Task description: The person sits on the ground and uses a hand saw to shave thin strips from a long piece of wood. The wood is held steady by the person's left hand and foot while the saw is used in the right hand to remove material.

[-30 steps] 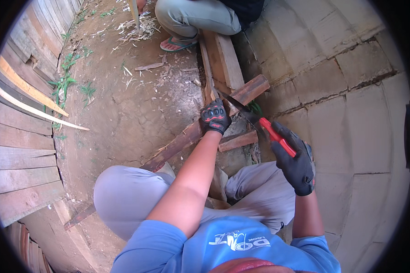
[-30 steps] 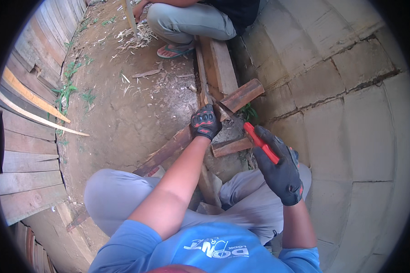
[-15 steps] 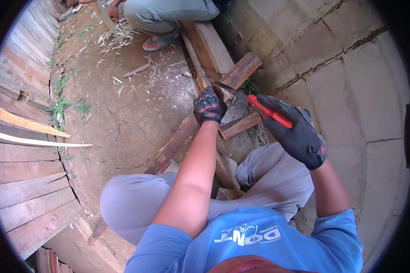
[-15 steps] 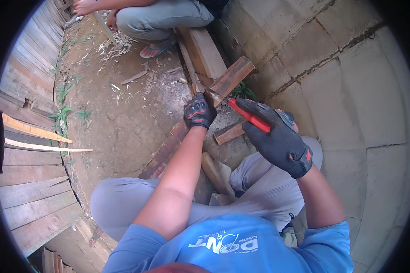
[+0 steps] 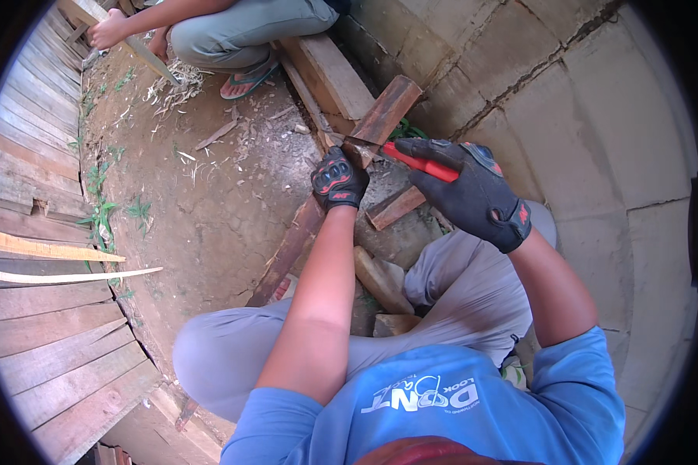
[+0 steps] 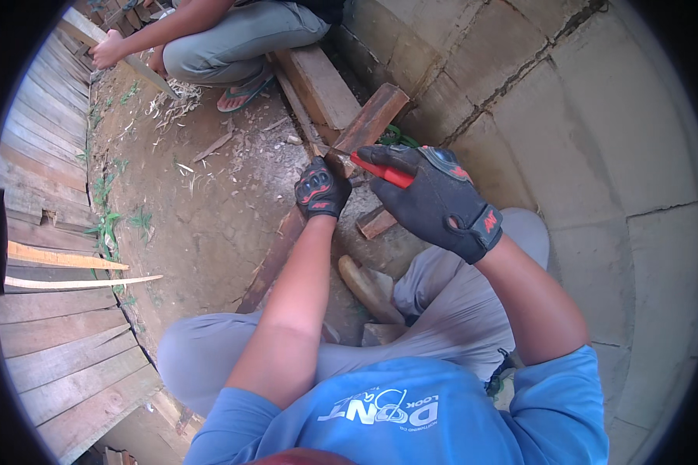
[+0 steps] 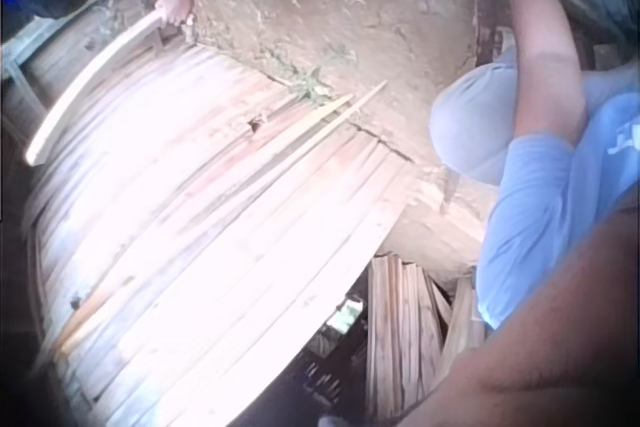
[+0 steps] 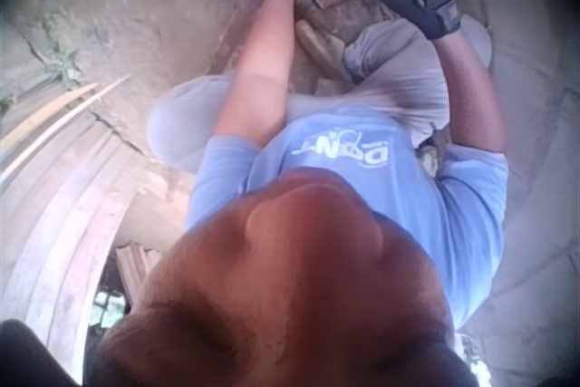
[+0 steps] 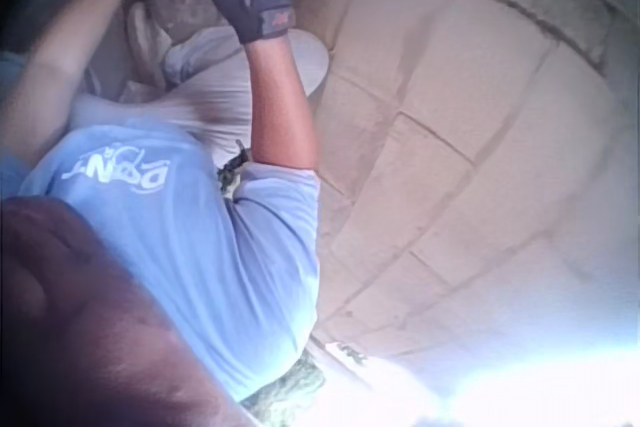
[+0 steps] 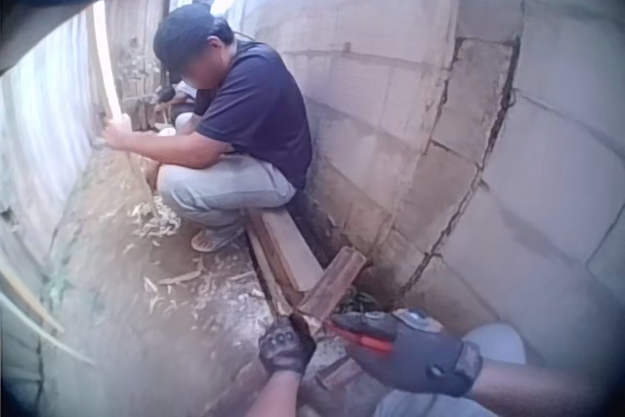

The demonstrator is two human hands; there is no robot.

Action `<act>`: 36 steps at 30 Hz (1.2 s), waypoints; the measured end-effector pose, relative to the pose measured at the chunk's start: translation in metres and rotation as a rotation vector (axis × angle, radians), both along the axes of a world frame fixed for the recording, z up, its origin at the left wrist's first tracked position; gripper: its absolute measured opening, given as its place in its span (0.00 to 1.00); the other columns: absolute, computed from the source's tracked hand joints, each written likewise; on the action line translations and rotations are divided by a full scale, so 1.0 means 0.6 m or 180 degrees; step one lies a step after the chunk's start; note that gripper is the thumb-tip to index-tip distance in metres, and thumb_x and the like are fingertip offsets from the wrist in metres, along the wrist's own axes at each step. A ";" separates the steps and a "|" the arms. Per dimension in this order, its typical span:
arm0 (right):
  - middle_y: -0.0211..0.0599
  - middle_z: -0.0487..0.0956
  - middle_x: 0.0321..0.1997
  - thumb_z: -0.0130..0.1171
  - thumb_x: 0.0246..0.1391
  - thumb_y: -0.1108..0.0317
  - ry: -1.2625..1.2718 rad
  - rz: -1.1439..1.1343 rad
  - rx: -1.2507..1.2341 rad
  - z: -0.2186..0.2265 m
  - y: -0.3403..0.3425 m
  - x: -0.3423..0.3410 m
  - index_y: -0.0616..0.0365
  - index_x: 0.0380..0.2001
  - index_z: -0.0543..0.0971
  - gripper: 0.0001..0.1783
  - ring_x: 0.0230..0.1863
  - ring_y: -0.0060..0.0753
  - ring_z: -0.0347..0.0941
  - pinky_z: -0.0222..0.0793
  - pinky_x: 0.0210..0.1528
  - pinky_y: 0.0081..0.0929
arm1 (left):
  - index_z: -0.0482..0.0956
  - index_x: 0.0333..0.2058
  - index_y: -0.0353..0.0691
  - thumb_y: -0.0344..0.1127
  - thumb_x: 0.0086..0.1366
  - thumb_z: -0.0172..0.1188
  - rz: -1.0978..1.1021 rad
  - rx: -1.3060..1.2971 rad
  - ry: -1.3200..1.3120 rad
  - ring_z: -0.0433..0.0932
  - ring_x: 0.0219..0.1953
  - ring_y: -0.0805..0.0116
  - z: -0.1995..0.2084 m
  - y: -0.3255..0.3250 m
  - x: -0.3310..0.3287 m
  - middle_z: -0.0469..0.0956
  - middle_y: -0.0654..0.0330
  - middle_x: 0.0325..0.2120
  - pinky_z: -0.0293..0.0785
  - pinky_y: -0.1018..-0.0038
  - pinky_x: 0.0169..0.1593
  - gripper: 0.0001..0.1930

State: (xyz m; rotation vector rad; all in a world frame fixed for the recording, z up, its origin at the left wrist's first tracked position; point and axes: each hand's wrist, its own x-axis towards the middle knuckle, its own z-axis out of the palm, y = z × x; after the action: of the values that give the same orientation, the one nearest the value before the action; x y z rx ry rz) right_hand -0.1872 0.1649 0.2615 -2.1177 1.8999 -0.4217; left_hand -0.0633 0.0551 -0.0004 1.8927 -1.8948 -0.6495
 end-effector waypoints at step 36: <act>0.43 0.89 0.52 0.61 0.67 0.56 -0.0522 -0.0078 -0.0511 -0.112 -0.026 -0.023 0.49 0.55 0.89 0.19 0.52 0.52 0.85 0.79 0.58 0.44 | 0.82 0.47 0.39 0.50 0.62 0.71 -0.0017 -0.0083 -0.0309 0.88 0.49 0.47 -0.013 0.003 -0.007 0.88 0.46 0.42 0.82 0.53 0.54 0.23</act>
State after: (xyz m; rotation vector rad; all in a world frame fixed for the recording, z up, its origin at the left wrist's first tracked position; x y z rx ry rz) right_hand -0.2012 0.1495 0.1943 -2.0857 1.8559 -0.7521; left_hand -0.0674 0.0569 -0.0081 1.9358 -1.9583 -0.5407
